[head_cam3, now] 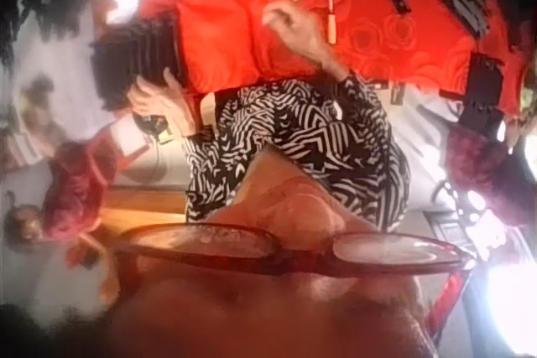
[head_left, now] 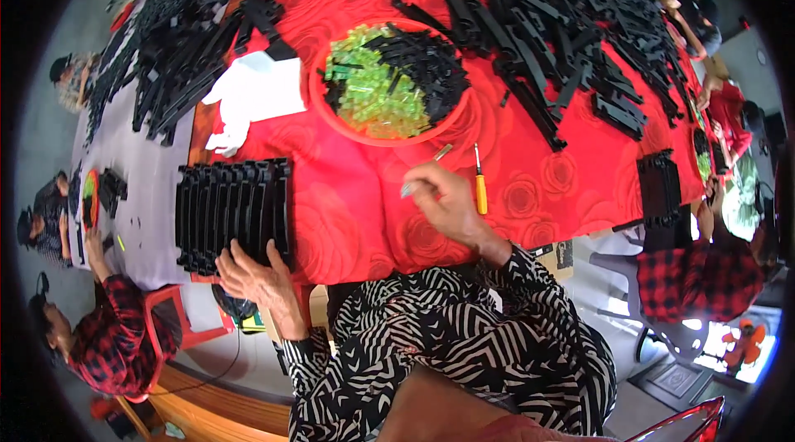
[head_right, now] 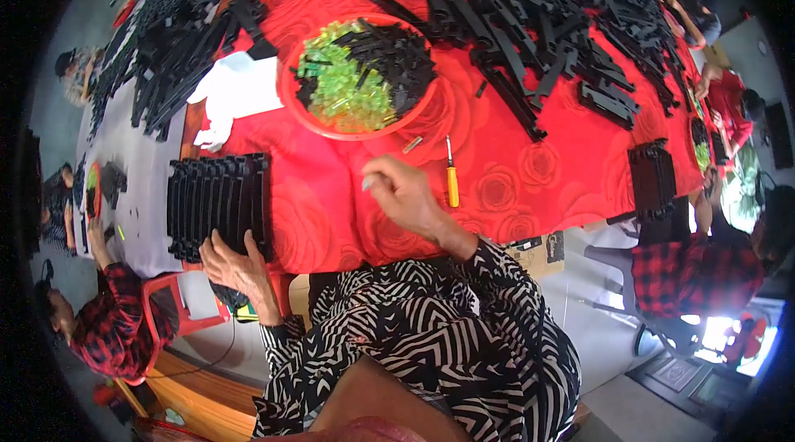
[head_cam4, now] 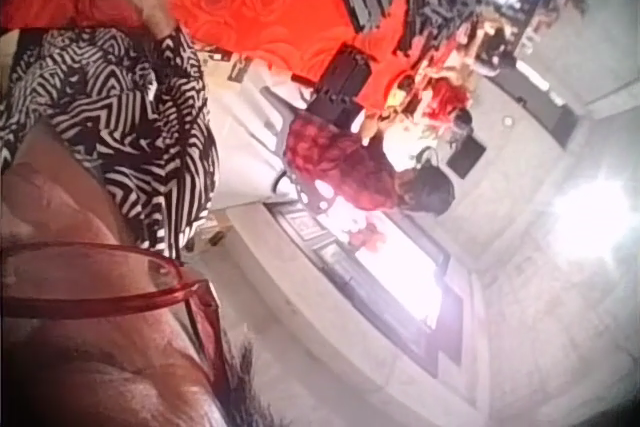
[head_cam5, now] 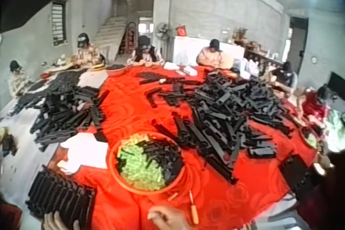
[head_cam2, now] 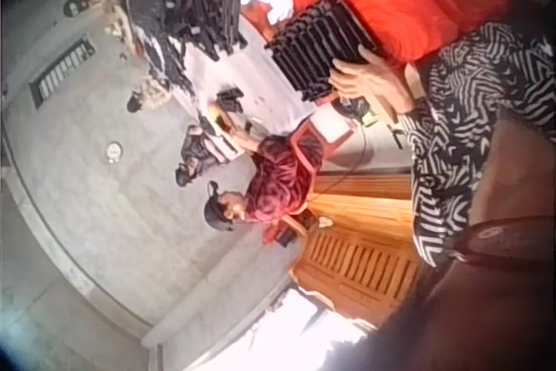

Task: The person assembles plastic components by taking small parts and fitting them into black plastic casings by hand.

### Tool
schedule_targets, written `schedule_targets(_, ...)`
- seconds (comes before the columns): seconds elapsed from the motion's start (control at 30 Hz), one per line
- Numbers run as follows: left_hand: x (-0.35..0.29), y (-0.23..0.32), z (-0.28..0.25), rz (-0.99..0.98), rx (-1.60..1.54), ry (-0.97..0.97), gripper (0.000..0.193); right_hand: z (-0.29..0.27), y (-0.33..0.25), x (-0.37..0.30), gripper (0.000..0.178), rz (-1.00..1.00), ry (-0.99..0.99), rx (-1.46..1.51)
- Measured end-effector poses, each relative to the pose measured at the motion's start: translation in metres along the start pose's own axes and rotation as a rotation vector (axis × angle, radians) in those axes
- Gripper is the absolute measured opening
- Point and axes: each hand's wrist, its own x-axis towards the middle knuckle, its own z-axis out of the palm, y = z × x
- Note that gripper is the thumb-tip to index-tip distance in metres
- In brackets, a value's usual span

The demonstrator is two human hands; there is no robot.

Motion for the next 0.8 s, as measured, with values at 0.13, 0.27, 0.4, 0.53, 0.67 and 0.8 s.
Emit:
schedule_targets(0.13,-0.005,0.020,-0.024,0.020,-0.125,0.131,0.052,-0.064,0.014,0.026,0.016,-0.066,0.450,-0.393)
schedule_targets(0.27,-0.014,0.055,-0.022,0.256,-0.476,0.030,0.028,-0.144,0.068,0.027,0.024,-0.052,0.662,-1.202)
schedule_targets(0.4,-0.028,0.063,-0.013,0.318,-0.634,-0.123,0.021,-0.163,0.105,0.013,0.027,0.175,0.553,-1.390)
schedule_targets(0.53,-0.034,0.063,-0.006,0.299,-0.749,-0.180,0.019,-0.163,0.110,0.011,0.020,0.119,0.440,-1.401)
schedule_targets(0.67,-0.034,0.066,-0.001,0.272,-0.798,-0.202,0.016,-0.177,0.118,0.008,0.010,0.101,0.571,-1.227)
schedule_targets(0.8,-0.036,0.066,0.005,0.248,-0.819,-0.178,0.015,-0.183,0.108,-0.009,0.012,0.139,0.522,-1.018)
